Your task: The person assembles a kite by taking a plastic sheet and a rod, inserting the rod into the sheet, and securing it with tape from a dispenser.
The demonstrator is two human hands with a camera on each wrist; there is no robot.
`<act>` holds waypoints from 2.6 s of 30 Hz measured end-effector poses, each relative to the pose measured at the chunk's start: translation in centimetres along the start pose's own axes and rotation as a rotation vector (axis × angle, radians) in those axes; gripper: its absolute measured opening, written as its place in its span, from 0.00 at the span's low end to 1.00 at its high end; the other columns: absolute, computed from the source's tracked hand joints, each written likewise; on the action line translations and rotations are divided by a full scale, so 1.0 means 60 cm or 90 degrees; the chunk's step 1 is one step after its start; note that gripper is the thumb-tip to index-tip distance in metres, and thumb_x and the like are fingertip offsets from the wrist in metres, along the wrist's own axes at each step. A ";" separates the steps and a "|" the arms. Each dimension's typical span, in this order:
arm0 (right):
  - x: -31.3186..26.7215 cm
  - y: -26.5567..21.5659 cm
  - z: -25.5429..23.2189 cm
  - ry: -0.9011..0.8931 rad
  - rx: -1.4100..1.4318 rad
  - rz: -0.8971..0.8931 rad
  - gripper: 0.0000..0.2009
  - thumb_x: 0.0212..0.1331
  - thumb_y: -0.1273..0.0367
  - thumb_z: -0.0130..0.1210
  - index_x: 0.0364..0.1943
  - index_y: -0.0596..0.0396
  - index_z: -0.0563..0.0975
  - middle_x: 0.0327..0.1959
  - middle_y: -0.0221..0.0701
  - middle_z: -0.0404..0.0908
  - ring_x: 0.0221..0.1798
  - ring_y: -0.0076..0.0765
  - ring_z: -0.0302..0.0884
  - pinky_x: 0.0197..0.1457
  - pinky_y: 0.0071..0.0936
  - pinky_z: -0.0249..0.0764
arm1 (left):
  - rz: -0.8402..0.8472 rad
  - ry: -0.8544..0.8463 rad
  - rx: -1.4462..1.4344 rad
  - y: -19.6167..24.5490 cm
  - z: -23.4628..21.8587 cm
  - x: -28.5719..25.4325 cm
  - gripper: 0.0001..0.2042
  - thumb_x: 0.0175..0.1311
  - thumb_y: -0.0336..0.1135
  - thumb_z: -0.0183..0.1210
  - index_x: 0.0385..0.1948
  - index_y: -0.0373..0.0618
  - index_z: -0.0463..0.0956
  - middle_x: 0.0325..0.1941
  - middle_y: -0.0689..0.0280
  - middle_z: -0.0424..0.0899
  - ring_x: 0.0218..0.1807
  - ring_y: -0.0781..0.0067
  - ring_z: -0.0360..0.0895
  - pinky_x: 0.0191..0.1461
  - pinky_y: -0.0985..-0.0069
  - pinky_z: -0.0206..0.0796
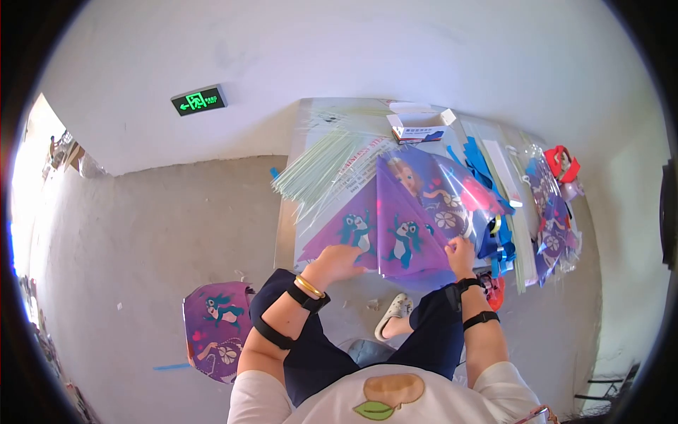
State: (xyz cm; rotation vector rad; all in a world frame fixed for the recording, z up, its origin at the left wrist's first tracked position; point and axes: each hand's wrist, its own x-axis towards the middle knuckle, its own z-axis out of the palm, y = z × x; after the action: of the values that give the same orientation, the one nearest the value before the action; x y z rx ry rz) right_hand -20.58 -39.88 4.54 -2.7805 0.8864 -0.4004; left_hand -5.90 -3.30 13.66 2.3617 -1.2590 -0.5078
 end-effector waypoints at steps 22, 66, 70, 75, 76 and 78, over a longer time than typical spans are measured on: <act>0.325 -0.547 0.295 -0.094 0.051 -0.702 0.09 0.50 0.75 0.57 0.35 0.47 0.81 0.37 0.28 0.79 0.48 0.40 0.74 0.54 0.37 0.72 | -0.082 -0.117 0.061 -0.008 0.055 0.051 0.12 0.59 0.42 0.58 0.37 0.45 0.80 0.38 0.61 0.82 0.42 0.60 0.81 0.48 0.61 0.67; 0.222 -0.451 0.175 -0.315 0.055 -0.831 0.08 0.53 0.68 0.63 0.35 0.48 0.75 0.37 0.26 0.74 0.47 0.36 0.72 0.51 0.34 0.67 | -0.278 -0.215 0.121 -0.001 0.147 0.097 0.30 0.66 0.41 0.51 0.68 0.38 0.60 0.74 0.35 0.49 0.71 0.29 0.56 0.67 0.38 0.54; 0.216 -0.448 0.181 -0.313 0.066 -0.817 0.08 0.53 0.68 0.63 0.35 0.48 0.75 0.36 0.27 0.74 0.46 0.36 0.73 0.50 0.34 0.67 | -0.336 -0.227 0.128 -0.011 0.125 0.101 0.32 0.67 0.43 0.51 0.71 0.43 0.57 0.75 0.35 0.46 0.72 0.28 0.54 0.67 0.39 0.53; 0.210 -0.450 0.176 -0.304 0.071 -0.808 0.08 0.52 0.68 0.63 0.34 0.49 0.75 0.35 0.27 0.75 0.45 0.36 0.73 0.49 0.34 0.67 | -0.424 -0.138 0.170 -0.028 0.124 0.105 0.34 0.67 0.44 0.51 0.74 0.48 0.51 0.76 0.37 0.43 0.73 0.26 0.51 0.67 0.39 0.53; 0.208 -0.453 0.178 -0.298 0.082 -0.809 0.08 0.52 0.68 0.63 0.34 0.49 0.75 0.35 0.27 0.75 0.45 0.36 0.74 0.49 0.34 0.67 | -0.428 -0.140 0.171 -0.031 0.123 0.106 0.34 0.67 0.44 0.51 0.74 0.48 0.51 0.76 0.37 0.43 0.73 0.26 0.51 0.67 0.39 0.53; 0.207 -0.455 0.180 -0.303 0.085 -0.809 0.08 0.52 0.68 0.63 0.34 0.49 0.75 0.35 0.27 0.75 0.45 0.36 0.74 0.49 0.34 0.67 | -0.444 -0.144 0.148 -0.038 0.123 0.107 0.33 0.68 0.43 0.50 0.74 0.49 0.50 0.76 0.37 0.42 0.73 0.25 0.50 0.66 0.38 0.53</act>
State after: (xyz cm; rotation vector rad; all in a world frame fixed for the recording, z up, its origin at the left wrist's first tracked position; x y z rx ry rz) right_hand 7.17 -24.19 3.98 -2.7148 -1.0187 0.0757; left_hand -4.61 -8.96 5.46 2.9933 -0.5534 -0.8946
